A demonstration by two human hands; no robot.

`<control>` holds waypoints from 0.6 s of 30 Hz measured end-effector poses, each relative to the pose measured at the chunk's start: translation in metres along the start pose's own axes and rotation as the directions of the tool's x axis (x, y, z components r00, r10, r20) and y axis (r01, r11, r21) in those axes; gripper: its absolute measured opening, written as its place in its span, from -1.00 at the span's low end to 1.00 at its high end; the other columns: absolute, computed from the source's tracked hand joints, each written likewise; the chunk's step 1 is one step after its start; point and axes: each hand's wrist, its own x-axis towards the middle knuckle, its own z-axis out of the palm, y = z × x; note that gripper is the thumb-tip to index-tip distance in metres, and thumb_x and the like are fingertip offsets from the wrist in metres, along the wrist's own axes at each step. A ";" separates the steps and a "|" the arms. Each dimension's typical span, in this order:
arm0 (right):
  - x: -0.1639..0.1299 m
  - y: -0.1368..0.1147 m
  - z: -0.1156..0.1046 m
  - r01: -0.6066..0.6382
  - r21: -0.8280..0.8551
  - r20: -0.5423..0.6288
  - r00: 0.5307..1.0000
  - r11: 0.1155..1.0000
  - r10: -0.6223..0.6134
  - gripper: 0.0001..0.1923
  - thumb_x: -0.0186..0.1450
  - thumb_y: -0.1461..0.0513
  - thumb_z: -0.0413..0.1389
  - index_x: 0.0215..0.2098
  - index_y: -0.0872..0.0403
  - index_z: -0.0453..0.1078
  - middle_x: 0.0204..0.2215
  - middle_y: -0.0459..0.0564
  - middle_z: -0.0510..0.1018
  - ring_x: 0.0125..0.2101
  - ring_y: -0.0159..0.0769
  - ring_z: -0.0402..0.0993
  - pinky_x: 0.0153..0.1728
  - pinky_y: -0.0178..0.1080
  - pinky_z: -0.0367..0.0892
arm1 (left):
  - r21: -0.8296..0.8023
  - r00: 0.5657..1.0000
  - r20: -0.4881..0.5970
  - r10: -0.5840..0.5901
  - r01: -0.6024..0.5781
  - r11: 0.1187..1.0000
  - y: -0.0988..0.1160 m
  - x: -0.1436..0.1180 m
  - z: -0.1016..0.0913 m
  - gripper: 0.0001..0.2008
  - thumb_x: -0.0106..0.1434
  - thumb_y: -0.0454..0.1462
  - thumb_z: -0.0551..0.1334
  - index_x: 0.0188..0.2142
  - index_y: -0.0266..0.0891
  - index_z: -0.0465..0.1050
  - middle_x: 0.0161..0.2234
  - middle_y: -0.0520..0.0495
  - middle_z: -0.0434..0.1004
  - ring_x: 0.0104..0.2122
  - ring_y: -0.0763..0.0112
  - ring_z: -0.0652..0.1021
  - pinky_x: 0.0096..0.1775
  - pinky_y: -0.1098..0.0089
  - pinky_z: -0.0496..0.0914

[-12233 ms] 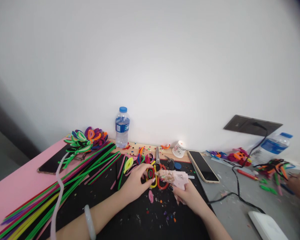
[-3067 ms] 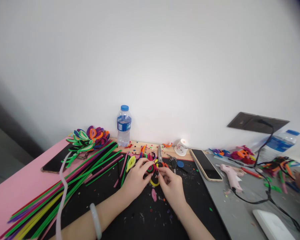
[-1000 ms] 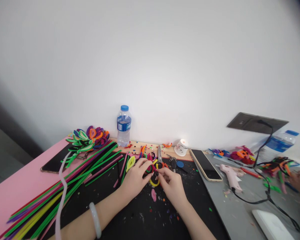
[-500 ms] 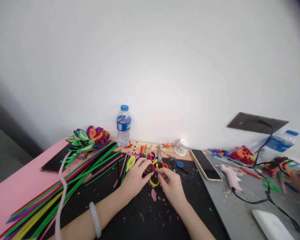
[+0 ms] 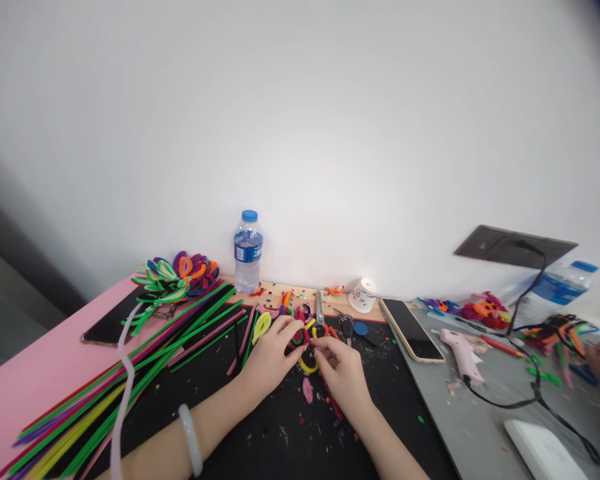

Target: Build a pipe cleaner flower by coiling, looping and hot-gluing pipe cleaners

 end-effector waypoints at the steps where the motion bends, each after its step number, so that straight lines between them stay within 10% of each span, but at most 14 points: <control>1: 0.000 0.000 0.000 -0.001 0.003 -0.001 1.000 1.000 0.001 -0.82 0.20 0.30 0.01 -0.30 0.09 0.44 -0.53 -0.06 0.48 -0.58 -0.36 0.37 -0.55 -0.36 0.29 | 0.001 1.000 0.001 -0.001 0.001 1.000 0.000 0.000 0.000 -0.74 0.16 -0.38 0.17 -0.14 -0.13 0.32 -0.15 -0.09 0.34 -0.28 0.33 0.47 -0.20 0.30 0.41; 18: 0.001 0.000 0.009 -0.279 0.443 0.110 0.960 0.852 0.257 -0.83 0.11 0.15 0.13 -0.42 0.10 0.32 -0.65 -0.16 0.40 -0.73 -0.47 0.26 -0.71 -0.40 0.25 | -0.010 0.999 -0.001 0.045 -0.045 0.999 0.000 0.000 0.000 -0.70 0.13 -0.43 0.14 -0.14 -0.13 0.33 -0.15 -0.08 0.36 -0.25 0.33 0.48 -0.21 0.32 0.42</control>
